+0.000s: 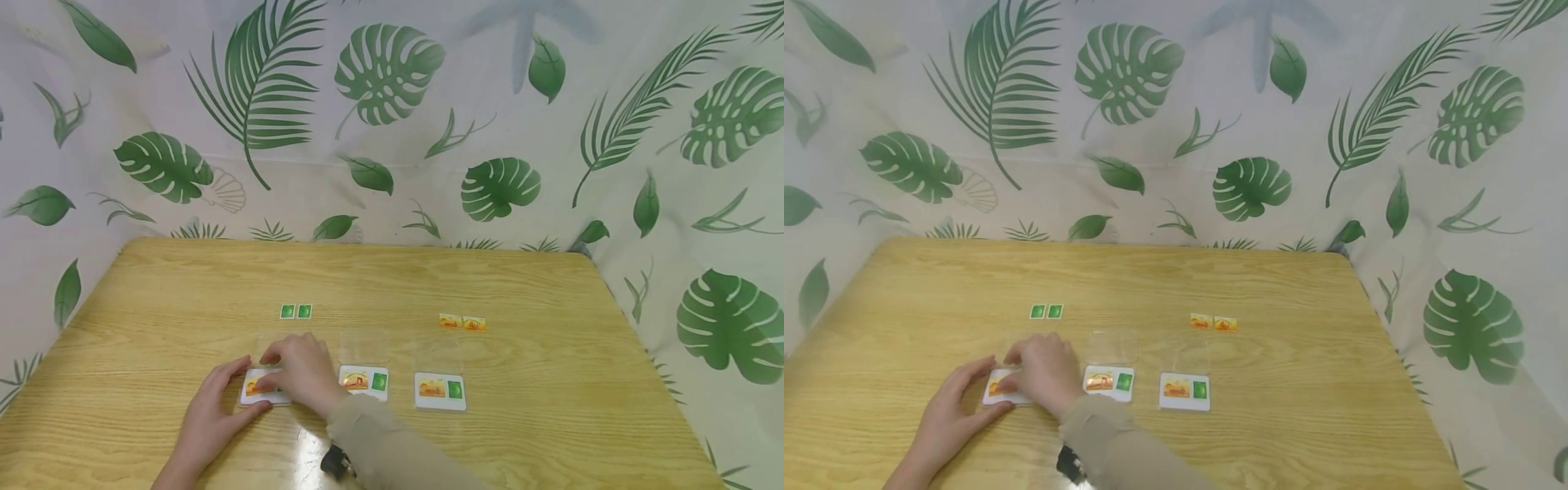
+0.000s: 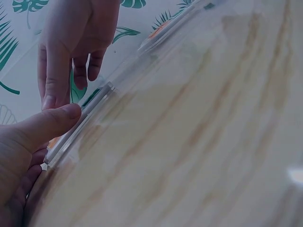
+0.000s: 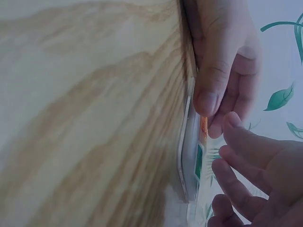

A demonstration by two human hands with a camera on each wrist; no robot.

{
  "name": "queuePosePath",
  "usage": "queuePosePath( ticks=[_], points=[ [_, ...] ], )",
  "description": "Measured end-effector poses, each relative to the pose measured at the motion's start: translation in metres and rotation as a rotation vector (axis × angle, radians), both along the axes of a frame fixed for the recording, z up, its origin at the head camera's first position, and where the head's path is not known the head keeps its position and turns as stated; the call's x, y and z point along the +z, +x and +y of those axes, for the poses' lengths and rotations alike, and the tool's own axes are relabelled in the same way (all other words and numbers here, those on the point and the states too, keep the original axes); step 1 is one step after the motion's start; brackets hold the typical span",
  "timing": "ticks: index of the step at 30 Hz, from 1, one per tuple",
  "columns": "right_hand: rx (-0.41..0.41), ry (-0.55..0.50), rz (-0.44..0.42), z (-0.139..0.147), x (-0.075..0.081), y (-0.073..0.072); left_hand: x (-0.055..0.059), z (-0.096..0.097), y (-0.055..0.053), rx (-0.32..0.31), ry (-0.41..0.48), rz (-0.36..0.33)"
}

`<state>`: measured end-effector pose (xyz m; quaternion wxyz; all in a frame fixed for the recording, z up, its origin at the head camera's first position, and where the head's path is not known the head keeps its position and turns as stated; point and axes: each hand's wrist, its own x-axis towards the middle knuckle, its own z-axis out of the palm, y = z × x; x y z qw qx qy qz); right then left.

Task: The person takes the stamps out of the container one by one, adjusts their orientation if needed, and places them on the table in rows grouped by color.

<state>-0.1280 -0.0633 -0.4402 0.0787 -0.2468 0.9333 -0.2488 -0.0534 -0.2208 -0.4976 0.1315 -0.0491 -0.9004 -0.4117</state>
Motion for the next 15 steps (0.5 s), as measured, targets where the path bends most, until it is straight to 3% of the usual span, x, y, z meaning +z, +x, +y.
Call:
queuePosePath(
  ticks=[15],
  points=[
    [-0.036,0.099,0.003,-0.013,-0.007,-0.001,-0.001,-0.001,-0.001,0.011,-0.005,-0.016]
  ],
)
